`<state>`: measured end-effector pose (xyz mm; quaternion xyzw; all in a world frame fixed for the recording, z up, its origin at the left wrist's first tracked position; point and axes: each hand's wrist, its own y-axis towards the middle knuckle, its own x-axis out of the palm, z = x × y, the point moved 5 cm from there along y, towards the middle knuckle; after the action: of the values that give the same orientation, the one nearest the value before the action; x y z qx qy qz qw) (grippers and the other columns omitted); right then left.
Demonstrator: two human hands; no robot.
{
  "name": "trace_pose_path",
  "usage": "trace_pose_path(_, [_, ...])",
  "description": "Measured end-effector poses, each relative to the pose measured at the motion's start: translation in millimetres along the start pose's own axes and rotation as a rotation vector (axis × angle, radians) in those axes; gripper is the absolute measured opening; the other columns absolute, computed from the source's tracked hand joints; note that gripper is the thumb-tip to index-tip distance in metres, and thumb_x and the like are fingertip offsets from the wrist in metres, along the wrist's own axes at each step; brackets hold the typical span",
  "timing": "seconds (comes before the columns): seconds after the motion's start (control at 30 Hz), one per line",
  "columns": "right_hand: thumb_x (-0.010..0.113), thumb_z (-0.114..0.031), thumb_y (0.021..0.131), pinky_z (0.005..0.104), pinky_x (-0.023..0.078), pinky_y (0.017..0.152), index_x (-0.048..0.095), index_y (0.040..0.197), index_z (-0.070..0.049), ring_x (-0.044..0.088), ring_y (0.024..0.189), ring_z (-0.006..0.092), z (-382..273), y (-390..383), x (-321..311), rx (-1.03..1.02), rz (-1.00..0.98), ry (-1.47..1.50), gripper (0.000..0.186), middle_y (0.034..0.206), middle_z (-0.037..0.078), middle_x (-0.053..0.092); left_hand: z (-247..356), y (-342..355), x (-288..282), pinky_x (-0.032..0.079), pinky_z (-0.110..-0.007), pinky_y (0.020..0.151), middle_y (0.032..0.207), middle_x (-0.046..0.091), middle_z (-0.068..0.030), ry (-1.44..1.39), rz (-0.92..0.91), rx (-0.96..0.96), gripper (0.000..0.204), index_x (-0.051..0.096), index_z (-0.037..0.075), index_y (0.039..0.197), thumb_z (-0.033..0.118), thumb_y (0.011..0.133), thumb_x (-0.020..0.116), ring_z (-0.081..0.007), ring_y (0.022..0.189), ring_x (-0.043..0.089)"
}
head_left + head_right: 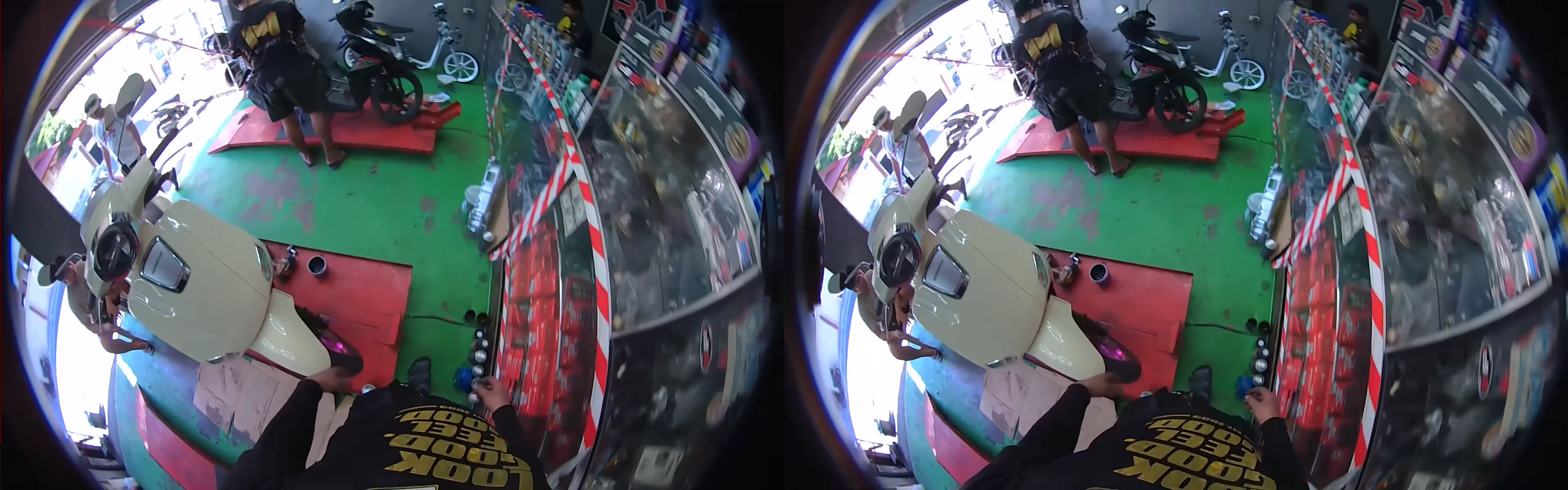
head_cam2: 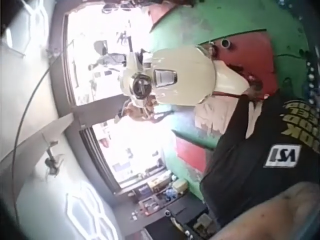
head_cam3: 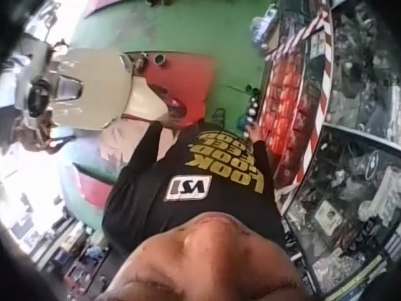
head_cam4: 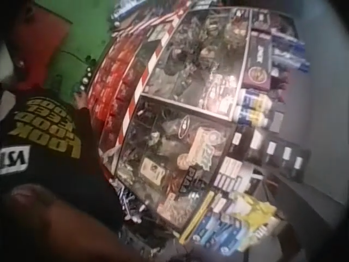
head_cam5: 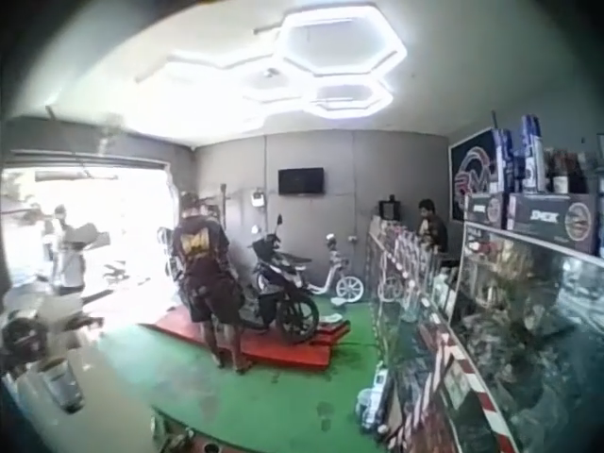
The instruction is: The recorder is performing maintenance or repair on a scooter, specifically working on the front panel area using hand tools.
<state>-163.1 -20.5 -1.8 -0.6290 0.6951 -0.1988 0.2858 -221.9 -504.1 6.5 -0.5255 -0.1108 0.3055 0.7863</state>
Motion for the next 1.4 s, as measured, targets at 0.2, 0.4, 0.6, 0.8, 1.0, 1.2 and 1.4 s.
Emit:
trace_pose_path(0.2, [0.062, -0.001, 0.086, 0.0261, 0.052, 0.061, 0.064, 0.106, 0.001, 0.063, 0.067, 0.0162, -112.2, 101.4, -61.7, -0.160, 0.179, 0.163, 0.020, 0.084, 0.011, 0.068, 167.4, 6.2, -107.7, 0.052, -0.035, 0.086, 0.120, 0.063, -0.0153, -0.191, 0.292, 0.321, 0.052, 0.054, 0.001, 0.131, 0.029, 0.089, 0.067, -0.0254, 0.099, 0.063])
trace_pose_path(0.4, [0.058, -0.005, 0.092, 0.0258, 0.050, 0.061, 0.059, 0.111, -0.003, 0.063, 0.070, 0.0152, -177.7, 221.9, -102.4, -0.235, 0.258, 0.023, 0.020, 0.091, 0.010, 0.069, 226.9, 44.2, -185.7, 0.051, -0.034, 0.087, 0.119, 0.064, -0.0155, -0.257, 0.516, 0.367, 0.050, 0.055, 0.001, 0.130, 0.029, 0.089, 0.067, -0.0266, 0.099, 0.064])
trace_pose_path(0.6, [0.054, -0.007, 0.094, 0.0270, 0.051, 0.058, 0.057, 0.111, -0.004, 0.063, 0.067, 0.0166, -326.1, 393.0, -91.3, -0.170, -0.012, 0.106, 0.017, 0.090, 0.010, 0.069, 188.0, 141.0, -219.6, 0.051, -0.035, 0.088, 0.115, 0.067, -0.0156, -0.394, 0.661, 0.034, 0.052, 0.060, 0.002, 0.124, 0.036, 0.086, 0.069, -0.0269, 0.101, 0.065])
trace_pose_path(0.8, [0.056, -0.006, 0.093, 0.0272, 0.053, 0.058, 0.056, 0.109, -0.001, 0.064, 0.066, 0.0176, -536.1, 530.2, -22.7, -0.364, -0.298, -0.153, 0.016, 0.089, 0.012, 0.069, 178.5, 179.7, -192.6, 0.053, -0.035, 0.080, 0.107, 0.069, -0.0114, -0.661, 0.547, -0.172, 0.052, 0.065, 0.001, 0.118, 0.043, 0.087, 0.067, -0.0228, 0.088, 0.065])
trace_pose_path(1.0, [0.061, -0.005, 0.089, 0.0276, 0.053, 0.059, 0.058, 0.101, 0.003, 0.065, 0.066, 0.0191, -681.8, 607.7, 110.5, -0.429, -0.622, -0.325, 0.016, 0.086, 0.015, 0.070, 201.3, 192.1, -195.3, 0.053, -0.031, 0.074, 0.101, 0.068, -0.0099, -1.050, 0.741, -0.232, 0.046, 0.065, 0.002, 0.119, 0.036, 0.088, 0.068, -0.0203, 0.082, 0.064])
trace_pose_path(1.2, [0.064, -0.005, 0.087, 0.0285, 0.054, 0.063, 0.061, 0.095, 0.004, 0.066, 0.069, 0.0205, -718.7, 617.6, 262.7, -0.388, -0.839, -0.425, 0.012, 0.091, 0.016, 0.071, 182.4, 256.4, -258.4, 0.053, -0.034, 0.068, 0.094, 0.066, -0.0106, -1.158, 0.619, -0.266, 0.042, 0.067, 0.003, 0.112, 0.038, 0.088, 0.067, -0.0205, 0.077, 0.062])
trace_pose_path(1.4, [0.066, -0.007, 0.090, 0.0274, 0.053, 0.071, 0.062, 0.098, 0.003, 0.064, 0.078, 0.0182, -788.4, 577.8, 441.4, -0.528, -1.276, -0.657, 0.014, 0.100, 0.014, 0.071, 150.3, 234.3, -424.4, 0.052, -0.036, 0.077, 0.101, 0.069, -0.0134, -1.292, 0.937, -0.195, 0.045, 0.066, 0.003, 0.111, 0.039, 0.085, 0.067, -0.0249, 0.088, 0.065])
